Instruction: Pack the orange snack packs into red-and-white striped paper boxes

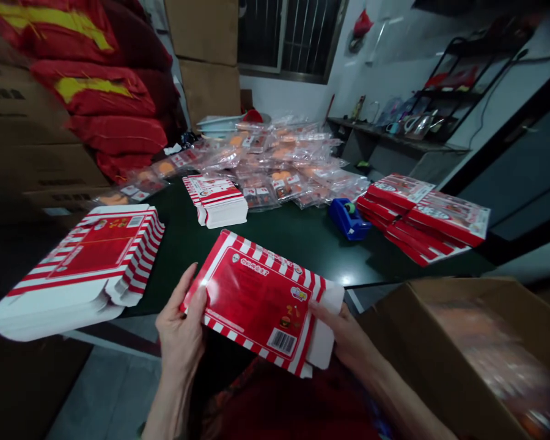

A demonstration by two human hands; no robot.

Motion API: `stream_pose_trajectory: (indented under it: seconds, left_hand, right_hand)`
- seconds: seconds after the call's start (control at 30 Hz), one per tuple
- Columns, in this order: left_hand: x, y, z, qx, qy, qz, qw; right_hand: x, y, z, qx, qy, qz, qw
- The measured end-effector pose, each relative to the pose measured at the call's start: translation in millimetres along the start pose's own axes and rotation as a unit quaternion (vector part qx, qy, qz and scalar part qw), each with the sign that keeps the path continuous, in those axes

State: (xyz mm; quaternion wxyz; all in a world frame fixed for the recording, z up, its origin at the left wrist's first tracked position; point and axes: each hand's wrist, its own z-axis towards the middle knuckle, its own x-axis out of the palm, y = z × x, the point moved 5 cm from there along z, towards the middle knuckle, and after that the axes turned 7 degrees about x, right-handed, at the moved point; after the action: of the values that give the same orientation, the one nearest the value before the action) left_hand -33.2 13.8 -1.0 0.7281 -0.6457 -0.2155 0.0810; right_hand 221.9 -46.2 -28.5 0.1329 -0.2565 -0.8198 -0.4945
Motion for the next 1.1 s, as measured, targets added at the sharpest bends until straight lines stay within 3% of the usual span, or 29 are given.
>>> stream_pose_trajectory:
  seconds: [0.07,0.13,0.27,0.33,0.37,0.43,0.5,0.57,0.6,0.67,0.73,0.8,0.83,0.9,0.97,1.0,1.03,1.1]
  left_hand:
    - [-9.3,0,3,-0.012,0.094,0.048,0.994]
    - [-20.5,2,7,-0.013,0.147,0.082,0.986]
    - [-36.5,11,11,0.019,0.165,0.121,0.979]
    - [-40.9,5,7,0.106,0.158,0.204,0.960]
    - [-42.4,-4,3,0.171,0.145,0.258,0.940]
    - [-40.4,-30,-12,0.318,0.122,0.356,0.870]
    - [-25.2,-49,-30,0.405,0.201,0.416,0.789]
    - [-6.7,-54,-43,0.408,0.304,0.462,0.726]
    - [1.4,-50,-47,0.381,0.353,0.475,0.710]
    - [11.6,-34,-50,0.289,0.419,0.488,0.709]
    - [14.5,-13,-52,0.213,0.441,0.481,0.728]
    - [14.1,3,-55,0.184,0.435,0.460,0.751]
    - [14.0,8,-57,0.180,0.429,0.450,0.762]
    - [15.6,14,-59,0.166,0.423,0.437,0.776]
    - [20.3,16,-60,0.145,0.422,0.431,0.784]
    - [23.2,17,-61,0.138,0.422,0.425,0.788]
    - [26.2,19,-61,0.137,0.423,0.417,0.793]
    - [30.3,28,-61,0.161,0.412,0.400,0.803]
  right_hand:
    - [-3,7,7,-0.007,0.014,-0.027,1.000]
    - [-7,16,13,0.006,-0.005,-0.054,0.999]
    - [4,44,13,0.039,-0.014,-0.045,0.998]
    - [22,61,12,0.039,0.037,-0.061,0.997]
    - [31,68,11,0.038,0.064,-0.085,0.994]
    - [50,75,13,0.043,0.116,-0.151,0.981]
    - [65,72,16,0.058,0.159,-0.225,0.960]
    - [77,61,21,0.079,0.180,-0.304,0.932]
    - [81,54,24,0.085,0.183,-0.344,0.917]
    - [88,41,28,0.076,0.205,-0.426,0.878]
    - [93,33,29,0.009,0.228,-0.508,0.831]
    - [95,34,30,-0.110,0.198,-0.604,0.764]
    - [95,36,28,-0.178,0.167,-0.655,0.715]
    - [100,39,21,-0.310,0.141,-0.738,0.583]
    - [108,34,11,-0.408,0.191,-0.775,0.443]
    - [111,31,8,-0.435,0.224,-0.781,0.387]
    - [113,28,7,-0.444,0.249,-0.789,0.344]
    - [114,24,12,-0.410,0.272,-0.818,0.298]
